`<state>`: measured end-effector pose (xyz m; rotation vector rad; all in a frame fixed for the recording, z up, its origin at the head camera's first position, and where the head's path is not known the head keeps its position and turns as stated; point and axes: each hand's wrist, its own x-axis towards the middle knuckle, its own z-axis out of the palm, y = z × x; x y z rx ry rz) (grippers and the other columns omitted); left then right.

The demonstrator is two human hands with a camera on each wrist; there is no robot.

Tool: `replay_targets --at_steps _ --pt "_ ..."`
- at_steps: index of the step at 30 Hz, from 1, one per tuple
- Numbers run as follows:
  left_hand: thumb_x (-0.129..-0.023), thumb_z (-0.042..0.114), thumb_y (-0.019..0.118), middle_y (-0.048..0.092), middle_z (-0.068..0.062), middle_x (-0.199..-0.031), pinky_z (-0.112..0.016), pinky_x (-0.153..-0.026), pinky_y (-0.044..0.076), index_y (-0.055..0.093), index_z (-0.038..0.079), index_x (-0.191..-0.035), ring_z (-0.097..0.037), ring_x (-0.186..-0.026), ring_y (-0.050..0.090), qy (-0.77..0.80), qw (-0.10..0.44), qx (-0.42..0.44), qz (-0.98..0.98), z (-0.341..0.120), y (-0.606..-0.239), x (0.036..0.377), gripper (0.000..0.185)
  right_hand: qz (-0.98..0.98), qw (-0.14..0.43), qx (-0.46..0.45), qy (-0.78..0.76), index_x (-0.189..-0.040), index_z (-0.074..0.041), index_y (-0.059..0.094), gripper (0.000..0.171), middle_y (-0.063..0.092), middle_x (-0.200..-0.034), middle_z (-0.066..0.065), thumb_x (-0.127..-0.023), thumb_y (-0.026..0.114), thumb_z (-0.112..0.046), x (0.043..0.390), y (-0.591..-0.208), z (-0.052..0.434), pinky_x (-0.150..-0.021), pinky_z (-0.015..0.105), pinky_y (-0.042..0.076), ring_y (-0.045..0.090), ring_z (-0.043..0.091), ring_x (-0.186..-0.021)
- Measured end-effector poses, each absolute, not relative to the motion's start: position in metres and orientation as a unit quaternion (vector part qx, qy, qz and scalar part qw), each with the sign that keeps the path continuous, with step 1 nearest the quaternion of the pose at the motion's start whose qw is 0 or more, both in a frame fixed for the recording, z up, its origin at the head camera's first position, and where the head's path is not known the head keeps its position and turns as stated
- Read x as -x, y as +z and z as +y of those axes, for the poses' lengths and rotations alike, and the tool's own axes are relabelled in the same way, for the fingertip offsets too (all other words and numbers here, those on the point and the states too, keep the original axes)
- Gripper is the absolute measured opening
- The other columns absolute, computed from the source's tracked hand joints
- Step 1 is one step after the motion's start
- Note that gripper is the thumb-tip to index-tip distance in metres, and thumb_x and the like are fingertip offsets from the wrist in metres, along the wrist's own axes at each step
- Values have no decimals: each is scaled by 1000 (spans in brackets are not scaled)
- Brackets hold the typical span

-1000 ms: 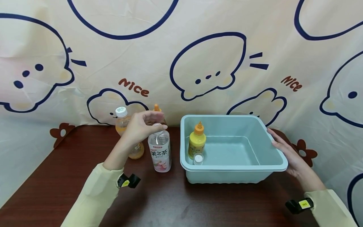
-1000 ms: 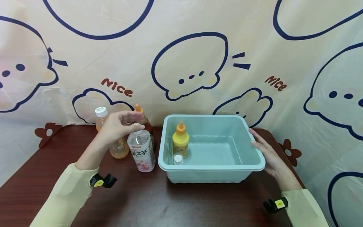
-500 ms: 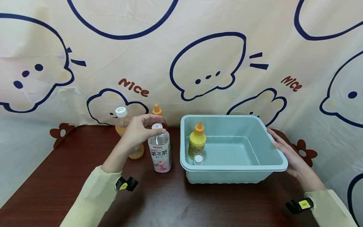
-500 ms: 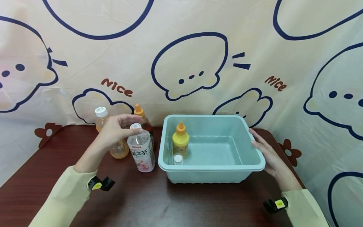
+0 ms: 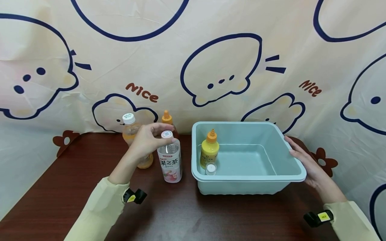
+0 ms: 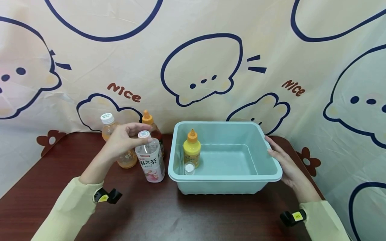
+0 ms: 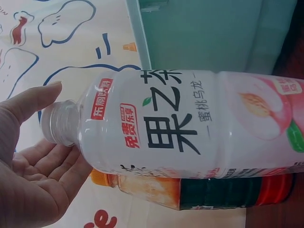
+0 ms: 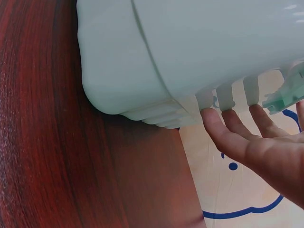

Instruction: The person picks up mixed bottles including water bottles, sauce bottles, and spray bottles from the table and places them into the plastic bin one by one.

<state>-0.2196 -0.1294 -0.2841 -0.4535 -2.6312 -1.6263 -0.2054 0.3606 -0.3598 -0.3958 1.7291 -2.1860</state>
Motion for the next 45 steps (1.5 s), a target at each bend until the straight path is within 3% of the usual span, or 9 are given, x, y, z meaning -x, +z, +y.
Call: replay_targets --at_steps 15,45 --pt "-78 21 73 59 -13 -118 -40 -87 48 59 4 -117 -26 -104 57 -510 4 129 -851 -131 -286 218 45 611 160 127 -765 -146 -35 10 53 50 -122 -17 -99 30 -18 205 -360 360 -75 42 51 59 14 -102" --pt "-79 19 72 62 -15 -111 -37 -80 51 59 3 -116 -26 -95 59 -518 10 126 -846 -132 -293 217 43 612 156 133 -764 -144 -37 16 51 51 -123 -17 -99 30 -17 205 -361 360 -73 43 51 61 18 -100"
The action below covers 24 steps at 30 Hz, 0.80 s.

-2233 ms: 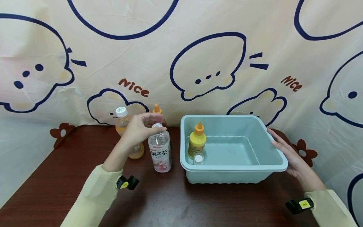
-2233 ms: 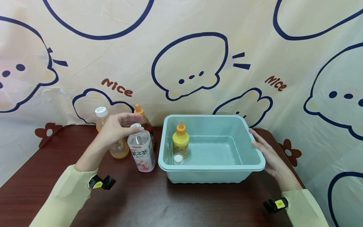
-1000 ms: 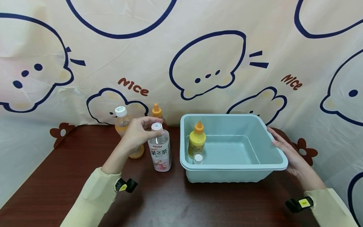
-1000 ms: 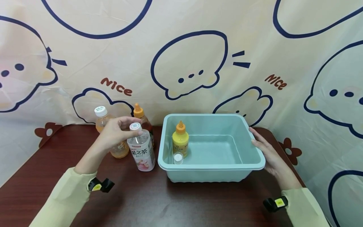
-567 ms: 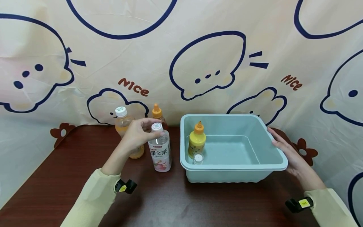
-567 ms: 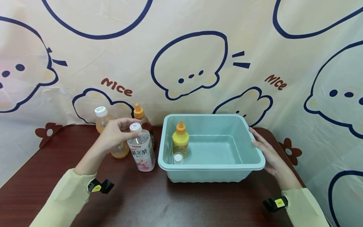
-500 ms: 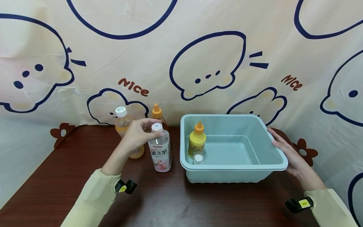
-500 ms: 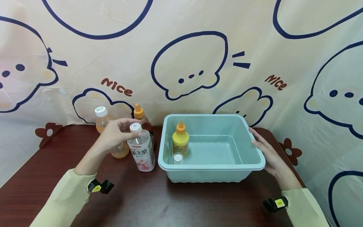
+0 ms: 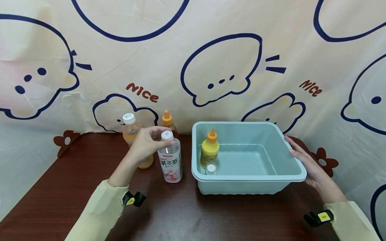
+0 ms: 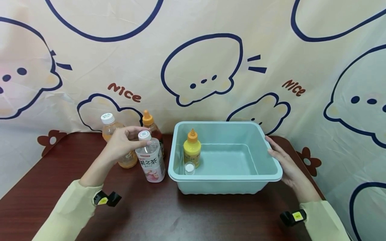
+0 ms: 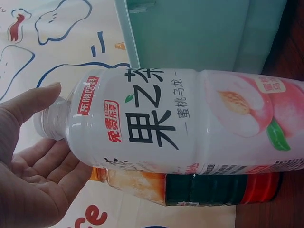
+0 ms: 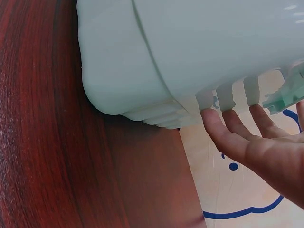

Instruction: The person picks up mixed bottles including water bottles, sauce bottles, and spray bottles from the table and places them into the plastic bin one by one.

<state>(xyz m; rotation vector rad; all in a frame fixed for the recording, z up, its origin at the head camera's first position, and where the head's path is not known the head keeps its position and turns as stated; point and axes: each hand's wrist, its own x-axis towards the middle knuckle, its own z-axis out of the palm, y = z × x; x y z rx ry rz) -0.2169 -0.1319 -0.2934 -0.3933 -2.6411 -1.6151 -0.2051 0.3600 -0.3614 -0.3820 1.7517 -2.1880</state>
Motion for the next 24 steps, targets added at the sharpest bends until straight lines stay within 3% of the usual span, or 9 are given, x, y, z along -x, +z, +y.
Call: replay_targets --at_steps 24 --pt "-79 25 72 61 -14 -112 -38 -82 50 58 4 -118 -26 -98 58 -507 24 109 -855 -133 -283 218 46 608 157 134 -767 -144 -37 16 51 51 -123 -17 -99 30 -16 204 -360 360 -74 43 51 61 16 -101"
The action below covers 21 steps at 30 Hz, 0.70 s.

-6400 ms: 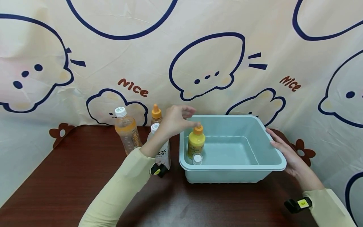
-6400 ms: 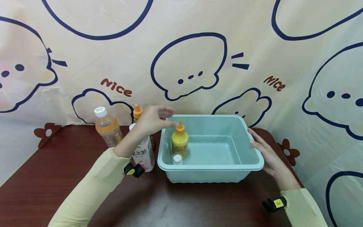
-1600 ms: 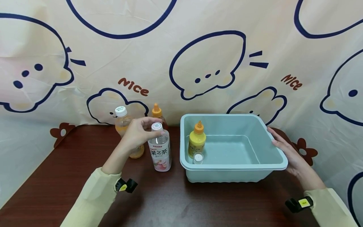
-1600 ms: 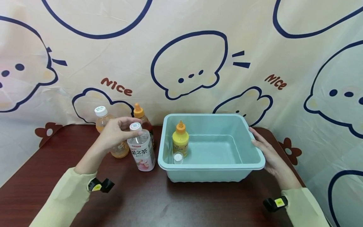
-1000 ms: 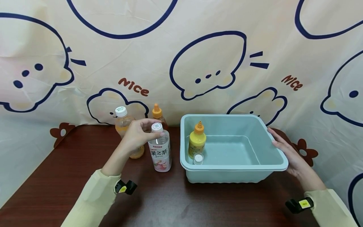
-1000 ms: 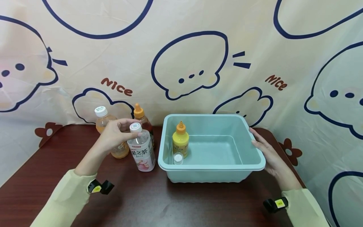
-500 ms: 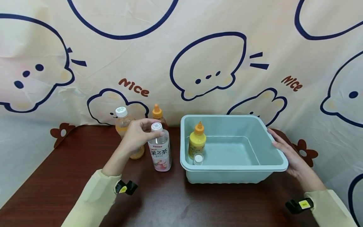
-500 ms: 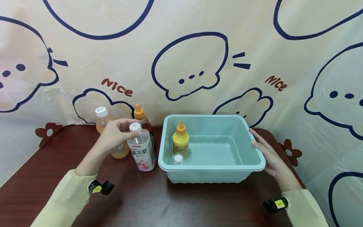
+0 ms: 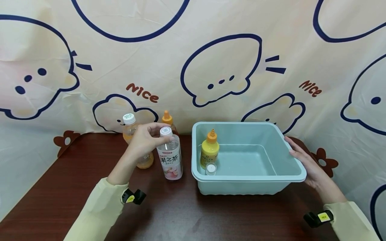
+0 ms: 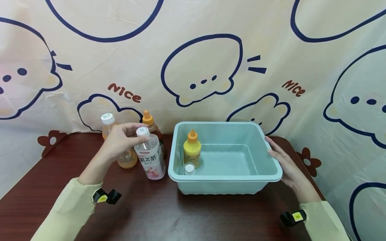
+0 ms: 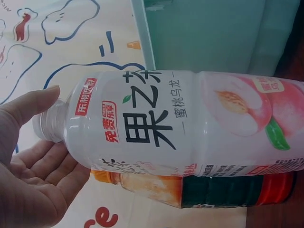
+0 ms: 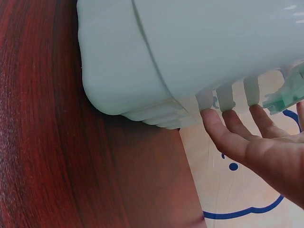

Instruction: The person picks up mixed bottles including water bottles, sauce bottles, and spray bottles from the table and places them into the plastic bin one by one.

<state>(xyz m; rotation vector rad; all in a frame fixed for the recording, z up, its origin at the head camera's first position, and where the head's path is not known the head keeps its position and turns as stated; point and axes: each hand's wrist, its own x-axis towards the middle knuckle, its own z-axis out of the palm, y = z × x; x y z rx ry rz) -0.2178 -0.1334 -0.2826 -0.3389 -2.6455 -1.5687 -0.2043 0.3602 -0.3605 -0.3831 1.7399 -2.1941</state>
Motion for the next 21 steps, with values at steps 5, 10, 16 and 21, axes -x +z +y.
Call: replay_targets --at_steps 5,10,16,21 --pt "-79 25 72 61 -14 -112 -37 -80 50 58 3 -118 -25 -97 58 -511 30 115 -851 -135 -278 216 47 605 160 136 -768 -143 -38 18 50 51 -123 -16 -100 29 -16 204 -360 360 -74 43 52 61 18 -100" --pt "-79 24 72 60 -15 -114 -38 -82 50 57 3 -120 -26 -98 57 -512 26 112 -852 -136 -272 216 48 600 163 137 -771 -144 -36 17 50 52 -122 -16 -100 29 -17 204 -360 360 -73 42 52 61 17 -100" --pt "-79 26 71 59 -14 -115 -37 -81 49 57 5 -120 -26 -98 56 -507 30 107 -855 -135 -263 215 49 597 165 136 -774 -145 -35 14 52 53 -122 -16 -100 30 -17 204 -359 360 -74 41 52 61 16 -101" --pt "-79 28 72 60 -13 -112 -33 -78 50 59 5 -119 -24 -96 57 -505 38 113 -855 -134 -255 214 48 595 166 136 -775 -146 -35 12 53 52 -122 -16 -100 30 -17 204 -358 359 -75 42 51 60 16 -102"
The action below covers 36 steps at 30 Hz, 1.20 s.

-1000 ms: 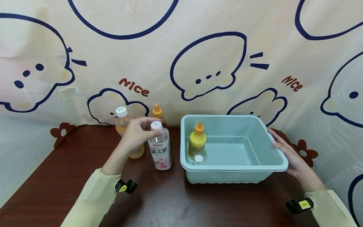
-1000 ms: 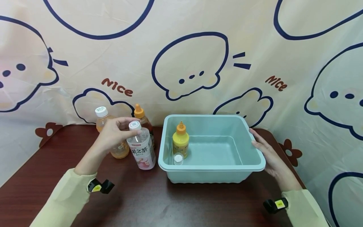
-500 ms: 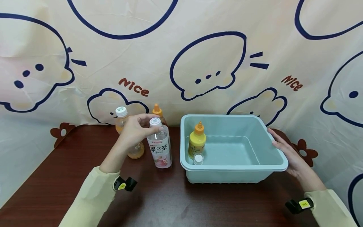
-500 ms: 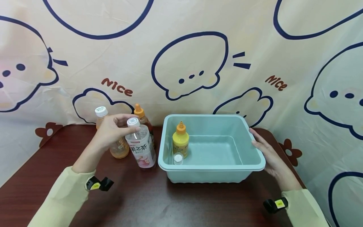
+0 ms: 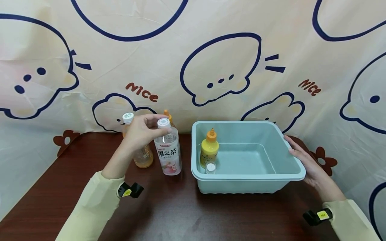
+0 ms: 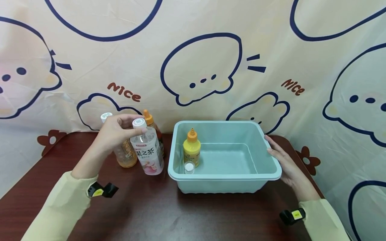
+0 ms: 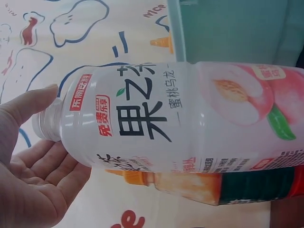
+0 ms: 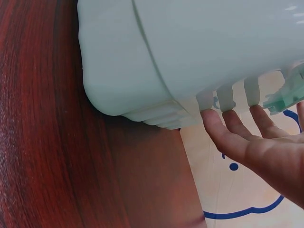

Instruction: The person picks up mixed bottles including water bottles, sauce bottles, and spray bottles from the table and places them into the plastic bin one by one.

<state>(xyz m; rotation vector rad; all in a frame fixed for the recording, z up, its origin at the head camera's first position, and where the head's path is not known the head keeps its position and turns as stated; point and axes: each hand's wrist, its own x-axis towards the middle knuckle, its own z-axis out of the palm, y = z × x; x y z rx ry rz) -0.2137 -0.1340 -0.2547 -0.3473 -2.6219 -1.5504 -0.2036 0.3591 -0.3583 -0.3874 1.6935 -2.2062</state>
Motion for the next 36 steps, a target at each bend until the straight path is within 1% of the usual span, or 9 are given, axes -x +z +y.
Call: replay_targets --at_steps 5,9,13,19,22,26,36 --pt "-78 27 72 61 -11 -109 -28 -73 50 60 5 -118 -21 -92 58 -507 52 130 -851 -132 -248 213 47 597 164 134 -773 -146 -34 8 54 52 -122 -17 -99 30 -17 204 -358 358 -74 42 52 61 17 -102" --pt "-77 29 73 63 -10 -107 -26 -70 50 59 5 -119 -20 -88 57 -507 60 134 -849 -131 -243 213 49 587 169 142 -779 -146 -34 11 53 53 -122 -15 -100 29 -16 205 -358 359 -74 42 52 61 17 -102" --pt "-77 29 73 63 -12 -106 -26 -70 51 60 5 -118 -20 -86 58 -512 66 137 -845 -129 -236 212 49 581 172 145 -782 -145 -34 16 50 53 -123 -14 -100 29 -16 205 -357 359 -75 42 52 60 17 -103" --pt "-78 26 73 63 -13 -104 -26 -69 51 60 4 -117 -20 -85 58 -529 66 145 -834 -127 -228 209 47 595 164 132 -775 -145 -36 11 53 52 -123 -16 -99 30 -17 205 -357 359 -75 42 51 60 17 -103" --pt "-77 27 73 63 -13 -105 -26 -69 52 60 4 -118 -20 -86 58 -529 66 140 -834 -127 -225 208 48 608 160 122 -768 -145 -36 10 54 51 -122 -17 -99 31 -18 206 -357 357 -75 42 51 60 16 -102" --pt "-77 29 73 62 -13 -106 -26 -69 52 60 5 -118 -20 -86 59 -518 76 141 -841 -128 -222 206 49 614 159 116 -765 -146 -36 8 55 51 -122 -18 -99 32 -19 206 -357 357 -75 42 51 60 16 -102" --pt "-78 27 72 62 -12 -105 -23 -68 50 60 4 -118 -18 -84 58 -501 107 154 -845 -132 -214 204 47 598 162 125 -775 -146 -35 10 54 53 -121 -16 -99 31 -17 204 -358 358 -75 41 52 60 16 -102"
